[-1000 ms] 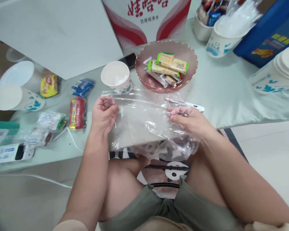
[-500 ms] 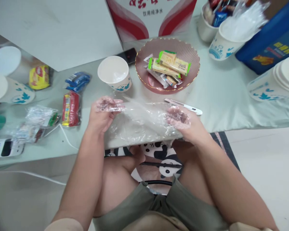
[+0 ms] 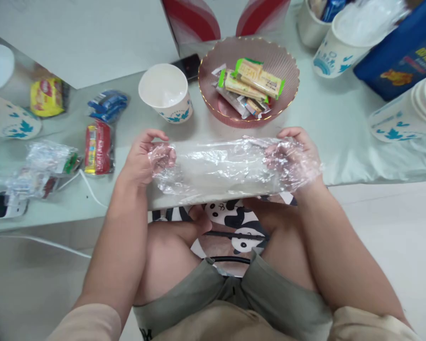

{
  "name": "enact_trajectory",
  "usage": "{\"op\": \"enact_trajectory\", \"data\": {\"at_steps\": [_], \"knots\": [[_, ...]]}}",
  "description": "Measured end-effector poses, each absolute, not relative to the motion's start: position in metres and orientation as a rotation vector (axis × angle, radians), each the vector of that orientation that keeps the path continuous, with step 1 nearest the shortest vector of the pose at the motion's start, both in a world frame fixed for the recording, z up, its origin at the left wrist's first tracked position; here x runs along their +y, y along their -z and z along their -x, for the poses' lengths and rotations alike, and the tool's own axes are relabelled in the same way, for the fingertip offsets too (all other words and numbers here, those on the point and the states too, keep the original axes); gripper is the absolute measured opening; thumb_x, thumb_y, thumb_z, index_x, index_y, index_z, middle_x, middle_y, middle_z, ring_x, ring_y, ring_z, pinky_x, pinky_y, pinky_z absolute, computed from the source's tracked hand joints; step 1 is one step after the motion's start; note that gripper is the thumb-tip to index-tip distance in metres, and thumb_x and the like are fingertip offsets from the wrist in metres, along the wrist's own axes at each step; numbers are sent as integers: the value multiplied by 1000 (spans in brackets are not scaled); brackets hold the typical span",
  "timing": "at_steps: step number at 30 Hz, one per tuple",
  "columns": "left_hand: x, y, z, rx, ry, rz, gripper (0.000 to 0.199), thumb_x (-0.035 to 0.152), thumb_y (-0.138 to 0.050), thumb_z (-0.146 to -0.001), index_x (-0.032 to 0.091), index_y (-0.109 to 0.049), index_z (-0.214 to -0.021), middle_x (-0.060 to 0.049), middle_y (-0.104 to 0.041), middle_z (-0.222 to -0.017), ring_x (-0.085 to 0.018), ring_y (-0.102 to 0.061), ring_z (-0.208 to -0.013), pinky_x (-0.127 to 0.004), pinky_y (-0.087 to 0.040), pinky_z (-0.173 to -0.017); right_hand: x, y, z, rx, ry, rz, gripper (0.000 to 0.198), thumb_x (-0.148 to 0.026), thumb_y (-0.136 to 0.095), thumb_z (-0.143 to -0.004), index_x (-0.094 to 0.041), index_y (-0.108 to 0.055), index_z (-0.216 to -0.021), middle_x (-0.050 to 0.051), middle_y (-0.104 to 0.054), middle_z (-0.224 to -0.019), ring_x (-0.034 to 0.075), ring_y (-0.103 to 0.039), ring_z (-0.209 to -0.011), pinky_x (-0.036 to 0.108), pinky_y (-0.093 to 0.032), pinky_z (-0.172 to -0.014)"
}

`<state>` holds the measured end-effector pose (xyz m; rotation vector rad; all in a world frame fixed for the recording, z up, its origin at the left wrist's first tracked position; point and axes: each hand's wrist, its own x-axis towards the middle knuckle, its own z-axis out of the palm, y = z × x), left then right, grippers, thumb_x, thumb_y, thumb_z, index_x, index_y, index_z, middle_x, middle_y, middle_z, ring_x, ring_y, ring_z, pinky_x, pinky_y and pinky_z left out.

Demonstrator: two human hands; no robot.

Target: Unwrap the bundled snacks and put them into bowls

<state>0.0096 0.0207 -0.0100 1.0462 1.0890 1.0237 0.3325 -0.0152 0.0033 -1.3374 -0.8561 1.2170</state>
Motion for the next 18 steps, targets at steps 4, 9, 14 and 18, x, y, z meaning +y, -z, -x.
{"op": "enact_trajectory", "data": {"at_steps": [4,9,14,18], "knots": [[19,5,-11,1030,-1156,-995,16,12,-73,-66,18,-59,-64,0,-66,-72,-9,-62,-59,-21,-51,-56,-15,-9,-336,-765,-1290,1397,36,-29,-88,-43,-23,-59,-63,-3,-69,-65,12,-64,-51,25,-49,-46],[22,1,-10,1113,-1139,-842,23,32,-62,-82,17,-59,-65,-5,-66,-79,-17,-69,-74,-27,-58,-64,-20,-16,-335,-713,-1338,1401,29,-39,-86,-43,-23,-72,-63,3,-70,-69,16,-65,-60,30,-53,-56],[21,-1,-10,1111,-1065,-845,30,25,-81,-65,19,-60,-85,-1,-62,-87,-20,-73,-86,-24,-57,-59,-23,-17,-330,-865,-1396,1434,60,-79,-65,-59,-20,-72,-65,10,-71,-77,21,-65,-64,37,-53,-60],[20,1,-8,1211,-1024,-945,46,12,-82,-59,22,-61,-99,-3,-62,-108,-18,-73,-84,-18,-42,-46,-24,-5,-329,-1033,-1229,1649,35,-39,-84,-54,-22,-69,-81,1,-66,-71,15,-57,-60,27,-41,-53]]}}
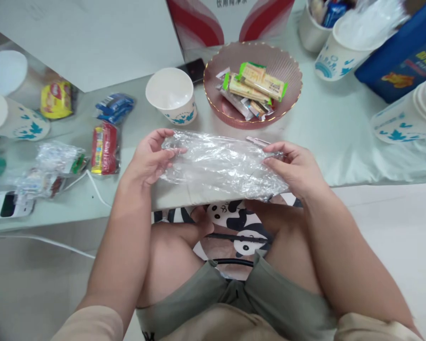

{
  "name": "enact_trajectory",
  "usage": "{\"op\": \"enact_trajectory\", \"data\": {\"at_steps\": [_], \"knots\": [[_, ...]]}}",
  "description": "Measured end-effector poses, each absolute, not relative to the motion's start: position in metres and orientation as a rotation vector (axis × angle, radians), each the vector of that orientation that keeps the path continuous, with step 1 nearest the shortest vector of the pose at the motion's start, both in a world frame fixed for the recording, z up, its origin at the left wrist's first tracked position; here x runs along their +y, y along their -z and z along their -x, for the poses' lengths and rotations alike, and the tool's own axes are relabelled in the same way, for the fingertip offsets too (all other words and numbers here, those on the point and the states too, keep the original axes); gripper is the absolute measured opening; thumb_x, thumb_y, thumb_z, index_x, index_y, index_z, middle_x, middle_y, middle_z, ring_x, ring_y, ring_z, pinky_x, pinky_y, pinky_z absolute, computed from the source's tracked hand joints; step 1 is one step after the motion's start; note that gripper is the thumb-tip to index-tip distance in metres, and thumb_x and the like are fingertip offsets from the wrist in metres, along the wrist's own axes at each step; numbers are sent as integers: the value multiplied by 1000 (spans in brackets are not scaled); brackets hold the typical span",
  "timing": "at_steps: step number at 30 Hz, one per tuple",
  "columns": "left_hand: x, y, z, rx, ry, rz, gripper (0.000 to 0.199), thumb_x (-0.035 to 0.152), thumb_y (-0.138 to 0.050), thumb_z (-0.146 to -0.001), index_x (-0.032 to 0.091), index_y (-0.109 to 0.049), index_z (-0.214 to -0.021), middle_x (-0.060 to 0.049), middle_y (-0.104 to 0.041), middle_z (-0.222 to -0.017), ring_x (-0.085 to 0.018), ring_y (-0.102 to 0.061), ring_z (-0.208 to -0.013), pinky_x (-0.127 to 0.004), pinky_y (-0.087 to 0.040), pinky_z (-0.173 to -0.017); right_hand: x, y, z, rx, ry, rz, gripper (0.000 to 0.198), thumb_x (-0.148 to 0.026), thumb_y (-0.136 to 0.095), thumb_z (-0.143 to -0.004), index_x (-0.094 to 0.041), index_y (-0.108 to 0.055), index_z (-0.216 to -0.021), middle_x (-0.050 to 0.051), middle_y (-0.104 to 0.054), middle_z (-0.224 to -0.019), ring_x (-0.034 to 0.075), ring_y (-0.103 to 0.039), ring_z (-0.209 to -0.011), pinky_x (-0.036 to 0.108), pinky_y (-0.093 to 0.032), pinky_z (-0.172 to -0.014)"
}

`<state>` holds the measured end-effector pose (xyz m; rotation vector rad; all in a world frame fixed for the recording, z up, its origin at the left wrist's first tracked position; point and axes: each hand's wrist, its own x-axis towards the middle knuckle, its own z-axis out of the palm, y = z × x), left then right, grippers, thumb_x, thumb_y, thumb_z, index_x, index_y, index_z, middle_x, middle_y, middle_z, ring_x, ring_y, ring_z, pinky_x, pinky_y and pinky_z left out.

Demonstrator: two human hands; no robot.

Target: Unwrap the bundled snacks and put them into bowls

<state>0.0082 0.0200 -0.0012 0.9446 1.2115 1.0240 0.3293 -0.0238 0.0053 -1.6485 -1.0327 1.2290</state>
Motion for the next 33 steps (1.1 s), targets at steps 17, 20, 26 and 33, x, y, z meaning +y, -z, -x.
{"op": "enact_trajectory", "data": {"at_steps": [17,20,26,33], "knots": [[11,-8,-11,916,-650,-1011,63,28,-88,-56,18,-70,-115,-11,-72,-98,-20,-68,-56,-27,-42,-40,-17,-21,-303,-1078,-1640,1133,38,-46,-80,-64,-27,-72,-95,4,-77,-99,24,-73,-100,44,-61,-90],[14,-4,-12,890,-757,-1007,60,21,-87,-54,22,-68,-110,-11,-69,-121,-20,-72,-69,-26,-50,-48,-25,-17,-287,-1425,-1966,1117,31,-37,-83,-67,-23,-72,-92,3,-77,-82,18,-73,-73,32,-61,-64],[15,-3,-16,888,-1032,-709,55,57,-74,-70,28,-59,-114,-9,-68,-129,-27,-72,-108,-21,-49,-48,-31,-7,-271,-1240,-1766,1206,20,-38,-75,-77,-21,-67,-85,-2,-69,-64,11,-63,-53,24,-52,-51],[-4,3,-59,815,-789,-846,54,54,-86,-61,21,-66,-99,-12,-75,-114,-28,-73,-105,-37,-60,-82,-19,6,-260,-1226,-1431,1134,19,-38,-68,-78,-25,-63,-91,-3,-71,-75,14,-64,-63,30,-53,-61]]}}
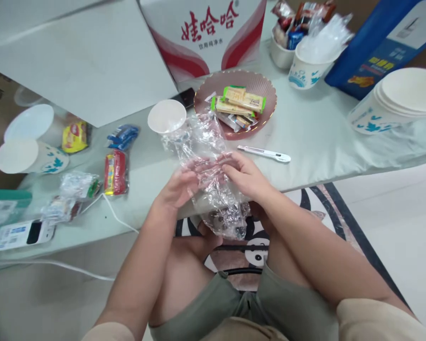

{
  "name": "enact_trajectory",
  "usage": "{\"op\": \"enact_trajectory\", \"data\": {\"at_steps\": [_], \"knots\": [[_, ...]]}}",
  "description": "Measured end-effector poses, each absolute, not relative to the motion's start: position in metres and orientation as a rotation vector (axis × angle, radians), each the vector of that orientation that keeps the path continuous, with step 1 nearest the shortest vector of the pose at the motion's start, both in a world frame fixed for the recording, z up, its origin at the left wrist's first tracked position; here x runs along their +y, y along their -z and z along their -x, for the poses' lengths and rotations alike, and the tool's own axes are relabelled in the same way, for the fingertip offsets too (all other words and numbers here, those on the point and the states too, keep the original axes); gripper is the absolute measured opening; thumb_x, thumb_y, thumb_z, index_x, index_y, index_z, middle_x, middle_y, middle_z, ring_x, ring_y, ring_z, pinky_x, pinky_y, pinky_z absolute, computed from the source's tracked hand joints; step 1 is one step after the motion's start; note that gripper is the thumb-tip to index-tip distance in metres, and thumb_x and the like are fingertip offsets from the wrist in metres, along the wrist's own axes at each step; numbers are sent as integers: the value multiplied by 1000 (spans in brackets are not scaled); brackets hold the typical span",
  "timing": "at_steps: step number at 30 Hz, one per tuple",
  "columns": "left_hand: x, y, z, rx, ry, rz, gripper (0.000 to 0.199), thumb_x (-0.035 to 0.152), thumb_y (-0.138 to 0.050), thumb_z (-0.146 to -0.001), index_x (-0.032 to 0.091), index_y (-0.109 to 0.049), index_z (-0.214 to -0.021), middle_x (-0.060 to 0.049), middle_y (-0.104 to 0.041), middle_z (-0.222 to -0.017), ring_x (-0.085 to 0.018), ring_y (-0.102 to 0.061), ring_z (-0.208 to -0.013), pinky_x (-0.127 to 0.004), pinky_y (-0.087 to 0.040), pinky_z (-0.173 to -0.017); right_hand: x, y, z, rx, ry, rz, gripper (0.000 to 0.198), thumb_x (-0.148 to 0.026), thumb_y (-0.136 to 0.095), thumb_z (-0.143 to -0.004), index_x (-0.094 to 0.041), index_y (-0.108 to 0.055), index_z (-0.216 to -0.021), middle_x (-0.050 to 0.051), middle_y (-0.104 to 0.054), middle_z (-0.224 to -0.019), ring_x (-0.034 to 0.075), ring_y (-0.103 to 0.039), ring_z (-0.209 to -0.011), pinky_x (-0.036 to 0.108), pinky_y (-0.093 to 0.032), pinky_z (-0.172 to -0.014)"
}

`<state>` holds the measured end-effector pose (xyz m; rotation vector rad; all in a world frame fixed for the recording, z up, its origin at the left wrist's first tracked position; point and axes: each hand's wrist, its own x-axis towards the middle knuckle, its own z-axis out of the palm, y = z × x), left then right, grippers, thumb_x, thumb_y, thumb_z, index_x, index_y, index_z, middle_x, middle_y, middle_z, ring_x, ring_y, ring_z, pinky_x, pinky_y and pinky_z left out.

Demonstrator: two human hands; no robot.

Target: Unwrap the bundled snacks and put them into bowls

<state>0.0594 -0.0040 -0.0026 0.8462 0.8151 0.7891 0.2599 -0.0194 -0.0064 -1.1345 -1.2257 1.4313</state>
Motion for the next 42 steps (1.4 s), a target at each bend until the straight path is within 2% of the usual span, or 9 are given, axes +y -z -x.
{"op": "enact_trajectory", "data": {"at_steps": [3,6,10,15,24,28,31,36,42], "knots": [[-4,9,-64,1022,-863,-1047,29,35,-82,-70,20,-62,-83,-5,-77,-88,-18,-73,-77,-28,-56,-67,-18,9,-262,-1451,-1188,1242,11,-33,-62,-81,-24,-68,-83,0,-71,-77,16,-64,-69,30,-50,-66],[-2,9,-54,1098,-777,-1137,29,36,-78,-74,22,-60,-92,0,-73,-70,-15,-68,-59,-24,-51,-55,-19,11,-266,-1586,-1083,1359,15,-31,-58,-83,-24,-71,-84,-1,-68,-68,15,-60,-62,30,-45,-62],[-4,4,-41,1008,-558,-1120,56,40,-80,-71,24,-52,-118,1,-75,-73,-18,-73,-62,-24,-53,-54,-21,13,-269,-1501,-1305,1347,24,-29,-53,-88,-27,-70,-104,-5,-66,-60,15,-59,-53,29,-48,-58],[-4,4,-44,1009,-783,-1136,34,35,-79,-73,23,-60,-98,5,-67,-60,-10,-59,-44,-21,-44,-45,-19,14,-269,-1289,-1513,1203,28,-26,-52,-89,-29,-65,-114,-5,-70,-67,15,-65,-56,29,-54,-58],[4,8,-43,1038,-975,-1012,17,33,-70,-71,18,-67,-64,-1,-65,-65,-12,-60,-56,-26,-51,-57,-11,22,-265,-1297,-1432,1106,22,-17,-62,-77,-27,-70,-95,2,-64,-131,13,-69,-76,32,-58,-66],[6,8,-40,1061,-972,-1034,41,55,-60,-83,19,-68,-65,-4,-65,-67,-15,-60,-61,-28,-50,-60,-9,22,-264,-1389,-1224,1141,13,-14,-60,-70,-22,-67,-64,4,-67,-113,22,-64,-112,40,-53,-94],[6,8,-38,1113,-1050,-1084,46,62,-62,-82,19,-66,-65,-3,-64,-69,-14,-58,-65,-26,-48,-62,-7,22,-261,-1330,-1167,1226,16,-11,-54,-65,-20,-62,-54,5,-67,-109,22,-63,-111,43,-45,-105],[6,10,-37,1157,-1099,-1082,30,27,-83,-59,21,-58,-75,2,-64,-73,-12,-61,-69,-23,-46,-61,-3,21,-252,-960,-1404,1191,4,-21,-61,-64,-19,-59,-65,4,-60,-123,17,-66,-95,31,-54,-78],[6,9,-36,1012,-1127,-1000,55,22,-90,-55,26,-56,-97,2,-66,-95,-16,-72,-84,-23,-55,-68,-6,20,-246,-898,-1552,1162,60,-32,-82,-63,-31,-47,-112,-3,-66,-102,15,-69,-83,31,-58,-74]]}}
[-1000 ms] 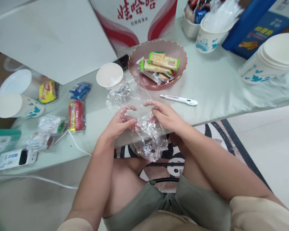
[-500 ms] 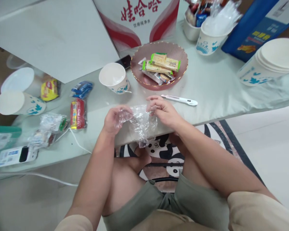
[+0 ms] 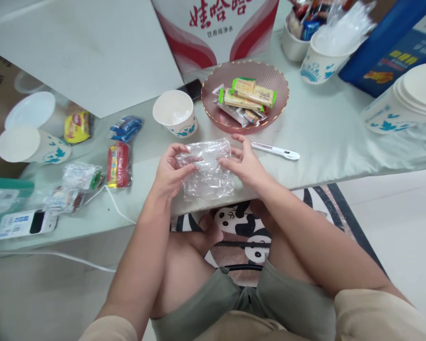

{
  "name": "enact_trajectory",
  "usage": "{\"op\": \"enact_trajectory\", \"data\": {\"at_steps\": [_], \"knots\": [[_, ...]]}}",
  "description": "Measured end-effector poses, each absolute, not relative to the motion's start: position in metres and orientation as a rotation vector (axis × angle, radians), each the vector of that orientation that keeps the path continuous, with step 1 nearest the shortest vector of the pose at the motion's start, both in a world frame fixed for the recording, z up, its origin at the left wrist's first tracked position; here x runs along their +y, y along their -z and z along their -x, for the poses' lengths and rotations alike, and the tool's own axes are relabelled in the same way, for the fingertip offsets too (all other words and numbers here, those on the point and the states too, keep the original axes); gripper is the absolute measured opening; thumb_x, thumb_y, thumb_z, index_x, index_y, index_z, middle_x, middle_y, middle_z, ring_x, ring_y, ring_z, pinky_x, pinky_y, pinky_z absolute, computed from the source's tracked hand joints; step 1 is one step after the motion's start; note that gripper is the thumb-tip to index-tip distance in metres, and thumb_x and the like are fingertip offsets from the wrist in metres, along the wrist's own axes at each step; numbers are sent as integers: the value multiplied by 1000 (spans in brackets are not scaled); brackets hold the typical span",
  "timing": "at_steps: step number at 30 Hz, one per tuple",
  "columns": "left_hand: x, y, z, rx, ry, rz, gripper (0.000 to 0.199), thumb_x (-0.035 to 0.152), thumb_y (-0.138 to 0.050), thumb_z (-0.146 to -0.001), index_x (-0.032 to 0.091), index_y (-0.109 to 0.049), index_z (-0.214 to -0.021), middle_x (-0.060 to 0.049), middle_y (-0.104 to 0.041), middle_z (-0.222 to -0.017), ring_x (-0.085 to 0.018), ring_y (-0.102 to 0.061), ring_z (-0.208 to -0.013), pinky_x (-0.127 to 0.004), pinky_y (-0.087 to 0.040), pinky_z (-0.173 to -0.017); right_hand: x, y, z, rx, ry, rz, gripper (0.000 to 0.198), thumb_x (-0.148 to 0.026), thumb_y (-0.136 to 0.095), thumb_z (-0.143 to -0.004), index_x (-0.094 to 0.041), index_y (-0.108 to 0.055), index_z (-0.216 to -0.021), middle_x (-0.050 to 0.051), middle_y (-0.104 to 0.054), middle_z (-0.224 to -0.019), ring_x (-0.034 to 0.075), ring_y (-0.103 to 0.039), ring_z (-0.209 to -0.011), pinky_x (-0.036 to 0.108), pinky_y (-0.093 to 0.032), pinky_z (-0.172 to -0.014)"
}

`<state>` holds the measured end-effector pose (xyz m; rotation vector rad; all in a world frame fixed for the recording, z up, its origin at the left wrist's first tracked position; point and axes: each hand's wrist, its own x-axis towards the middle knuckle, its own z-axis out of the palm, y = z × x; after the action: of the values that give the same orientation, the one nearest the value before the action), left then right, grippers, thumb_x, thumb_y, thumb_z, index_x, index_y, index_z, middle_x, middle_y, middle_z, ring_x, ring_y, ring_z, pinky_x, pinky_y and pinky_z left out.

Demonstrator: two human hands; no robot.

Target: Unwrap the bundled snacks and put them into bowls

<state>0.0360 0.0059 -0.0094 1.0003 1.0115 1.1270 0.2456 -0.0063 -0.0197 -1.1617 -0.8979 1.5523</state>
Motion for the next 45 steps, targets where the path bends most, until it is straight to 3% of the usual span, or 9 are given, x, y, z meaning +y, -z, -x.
{"op": "enact_trajectory", "data": {"at_steps": [4,10,17,23,27,33,38,42,45], "knots": [[6,7,-38,931,-1139,-910,80,28,-97,-48,32,-55,-117,0,-69,-111,-17,-74,-86,-24,-58,-73,-12,17,-245,-1085,-1520,1152,37,-33,-82,-67,-23,-56,-91,-4,-63,-73,13,-64,-69,30,-55,-72],[-2,4,-48,966,-823,-971,34,37,-84,-68,17,-65,-87,-4,-74,-86,-14,-70,-69,-23,-56,-61,-21,5,-247,-1060,-1399,1131,36,-37,-81,-68,-24,-53,-85,-2,-68,-85,15,-66,-76,30,-53,-70],[-5,0,-53,1042,-814,-1081,35,39,-77,-76,21,-62,-102,10,-52,-48,-8,-47,-35,-18,-36,-35,-32,1,-263,-1215,-1448,1312,28,-42,-72,-76,-26,-52,-88,-8,-51,-54,13,-50,-45,27,-44,-46],[0,-3,-53,851,-906,-899,30,37,-83,-63,18,-65,-78,3,-63,-61,-10,-58,-49,-23,-48,-49,-23,6,-272,-933,-1550,1167,22,-41,-67,-73,-24,-57,-83,-2,-56,-61,15,-55,-50,29,-45,-47],[7,0,-49,885,-939,-898,40,54,-68,-70,15,-68,-65,-3,-61,-65,-12,-58,-59,-26,-48,-56,-15,9,-269,-987,-1505,1228,33,-52,-58,-79,-21,-57,-68,1,-54,-63,12,-48,-51,26,-37,-46],[12,14,-43,1075,-941,-1116,32,26,-80,-63,21,-63,-91,3,-59,-83,-8,-52,-63,-22,-41,-57,-13,6,-256,-914,-1489,1271,50,-37,-84,-61,-26,-52,-99,-7,-58,-72,11,-52,-60,25,-42,-59],[8,18,-49,1428,-1468,-1469,36,21,-75,-66,24,-56,-97,-3,-59,-102,-16,-59,-89,-30,-51,-77,-16,10,-254,-1139,-1394,1354,24,-41,-72,-70,-22,-64,-81,1,-65,-78,16,-56,-71,30,-46,-68],[-8,17,-62,1433,-1507,-1730,16,29,-69,-80,22,-60,-90,-4,-62,-91,-19,-60,-90,-34,-52,-82,-22,9,-250,-1228,-1168,1344,15,-36,-67,-76,-23,-64,-80,0,-64,-78,17,-57,-74,30,-47,-69],[-17,14,-73,1093,-1183,-1552,34,46,-69,-84,20,-65,-105,-8,-69,-103,-21,-66,-94,-33,-54,-80,-28,5,-243,-1327,-1329,1185,16,-37,-67,-80,-22,-65,-84,0,-65,-78,16,-59,-73,31,-49,-70]]}}
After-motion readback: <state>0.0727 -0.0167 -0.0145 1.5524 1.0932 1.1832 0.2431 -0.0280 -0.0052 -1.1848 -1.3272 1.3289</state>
